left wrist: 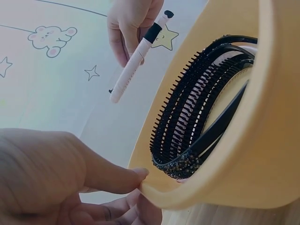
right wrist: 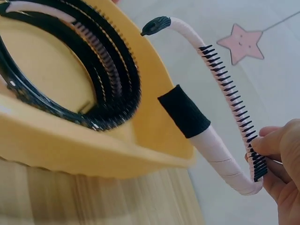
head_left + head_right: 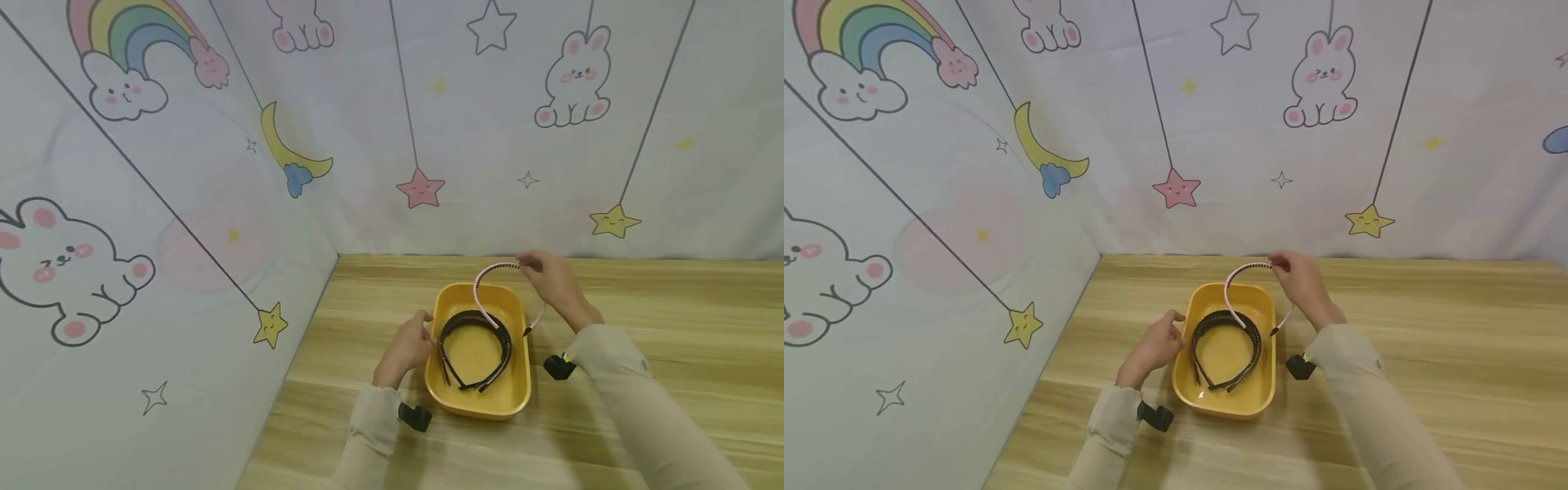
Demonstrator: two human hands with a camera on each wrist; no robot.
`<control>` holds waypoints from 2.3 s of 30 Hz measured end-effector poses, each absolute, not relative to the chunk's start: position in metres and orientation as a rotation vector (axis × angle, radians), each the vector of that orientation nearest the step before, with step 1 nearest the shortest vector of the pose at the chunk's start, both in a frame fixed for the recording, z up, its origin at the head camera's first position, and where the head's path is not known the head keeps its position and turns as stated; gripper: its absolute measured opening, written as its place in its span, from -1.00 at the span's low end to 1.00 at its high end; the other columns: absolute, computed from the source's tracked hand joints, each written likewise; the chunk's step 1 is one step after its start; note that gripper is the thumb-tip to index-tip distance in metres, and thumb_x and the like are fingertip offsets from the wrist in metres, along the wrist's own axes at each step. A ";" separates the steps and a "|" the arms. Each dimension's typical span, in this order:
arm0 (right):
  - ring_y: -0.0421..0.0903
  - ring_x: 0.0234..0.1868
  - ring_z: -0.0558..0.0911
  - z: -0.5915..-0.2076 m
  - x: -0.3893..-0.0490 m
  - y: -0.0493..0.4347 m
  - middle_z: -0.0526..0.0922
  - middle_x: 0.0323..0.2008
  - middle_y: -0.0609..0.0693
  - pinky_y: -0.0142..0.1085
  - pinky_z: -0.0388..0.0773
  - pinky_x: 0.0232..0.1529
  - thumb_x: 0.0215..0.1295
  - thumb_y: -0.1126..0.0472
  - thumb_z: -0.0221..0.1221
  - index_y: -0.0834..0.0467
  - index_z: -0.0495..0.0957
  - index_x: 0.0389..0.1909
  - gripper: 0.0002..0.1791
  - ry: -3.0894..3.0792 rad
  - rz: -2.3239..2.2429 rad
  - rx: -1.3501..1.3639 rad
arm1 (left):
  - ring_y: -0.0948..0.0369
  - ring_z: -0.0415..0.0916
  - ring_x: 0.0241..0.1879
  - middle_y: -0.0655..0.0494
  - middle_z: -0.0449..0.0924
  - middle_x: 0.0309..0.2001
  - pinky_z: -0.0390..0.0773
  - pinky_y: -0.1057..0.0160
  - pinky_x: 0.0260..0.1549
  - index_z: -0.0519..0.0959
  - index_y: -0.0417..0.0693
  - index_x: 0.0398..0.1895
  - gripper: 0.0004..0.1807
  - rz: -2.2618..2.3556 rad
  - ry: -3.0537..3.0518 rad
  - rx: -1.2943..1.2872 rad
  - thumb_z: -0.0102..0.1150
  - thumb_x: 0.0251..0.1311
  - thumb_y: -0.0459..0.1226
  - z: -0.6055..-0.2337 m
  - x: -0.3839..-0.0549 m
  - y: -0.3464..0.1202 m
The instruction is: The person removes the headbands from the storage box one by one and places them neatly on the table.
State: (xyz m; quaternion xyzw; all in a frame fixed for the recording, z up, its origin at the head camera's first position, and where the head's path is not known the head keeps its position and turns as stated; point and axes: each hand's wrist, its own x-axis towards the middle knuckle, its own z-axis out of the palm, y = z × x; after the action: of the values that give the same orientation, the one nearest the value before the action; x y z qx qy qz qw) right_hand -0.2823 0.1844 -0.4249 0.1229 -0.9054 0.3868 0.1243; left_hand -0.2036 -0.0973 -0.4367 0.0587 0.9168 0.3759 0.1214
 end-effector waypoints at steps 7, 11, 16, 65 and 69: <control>0.27 -0.05 0.59 -0.426 -0.292 0.197 0.63 -0.07 0.33 0.10 0.50 -0.01 0.35 0.38 0.08 0.35 0.55 -0.02 -0.76 -2.613 1.075 0.339 | 0.13 0.50 -0.29 -0.06 0.56 -0.29 0.53 0.17 -0.30 0.34 -0.22 0.21 -0.54 1.095 2.697 0.180 0.12 0.23 -0.42 -0.437 -0.203 -0.097; 0.27 -0.04 0.58 -0.430 -0.296 0.203 0.62 -0.06 0.33 0.11 0.48 -0.01 0.35 0.38 0.08 0.36 0.54 -0.01 -0.75 -2.614 1.070 0.320 | 0.11 0.51 -0.29 -0.07 0.56 -0.30 0.54 0.15 -0.28 0.34 -0.25 0.19 -0.54 1.096 2.716 0.196 0.12 0.20 -0.44 -0.438 -0.203 -0.098; 0.29 -0.07 0.59 -0.439 -0.299 0.212 0.62 -0.09 0.37 0.12 0.49 -0.04 0.32 0.42 0.08 0.40 0.54 -0.04 -0.77 -2.574 1.097 0.305 | 0.11 0.51 -0.28 -0.08 0.56 -0.29 0.54 0.15 -0.29 0.34 -0.24 0.19 -0.54 1.101 2.707 0.188 0.12 0.21 -0.44 -0.437 -0.203 -0.098; 0.32 -0.08 0.53 -0.501 -0.308 0.261 0.58 -0.12 0.42 0.15 0.44 -0.04 0.30 0.46 0.03 0.46 0.50 -0.05 -0.75 -2.695 1.075 0.159 | 0.17 0.46 -0.38 -0.02 0.52 -0.36 0.50 0.24 -0.41 0.36 -0.25 0.16 -0.55 1.139 2.716 0.193 0.14 0.18 -0.48 -0.438 -0.199 -0.097; 0.34 -0.07 0.53 -0.503 -0.311 0.259 0.57 -0.12 0.43 0.17 0.44 -0.02 0.29 0.47 0.02 0.47 0.50 -0.05 -0.75 -2.707 1.015 0.173 | 0.19 0.44 -0.41 0.00 0.52 -0.38 0.48 0.28 -0.45 0.36 -0.25 0.17 -0.54 1.139 2.713 0.194 0.13 0.18 -0.48 -0.438 -0.200 -0.098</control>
State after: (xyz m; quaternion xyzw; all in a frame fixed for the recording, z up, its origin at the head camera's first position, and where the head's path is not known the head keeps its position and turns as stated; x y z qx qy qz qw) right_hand -0.3106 0.2591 -0.5029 0.0594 -0.9276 0.3478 0.1225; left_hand -0.2000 -0.0976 -0.4385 0.0656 0.9157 0.3846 0.0963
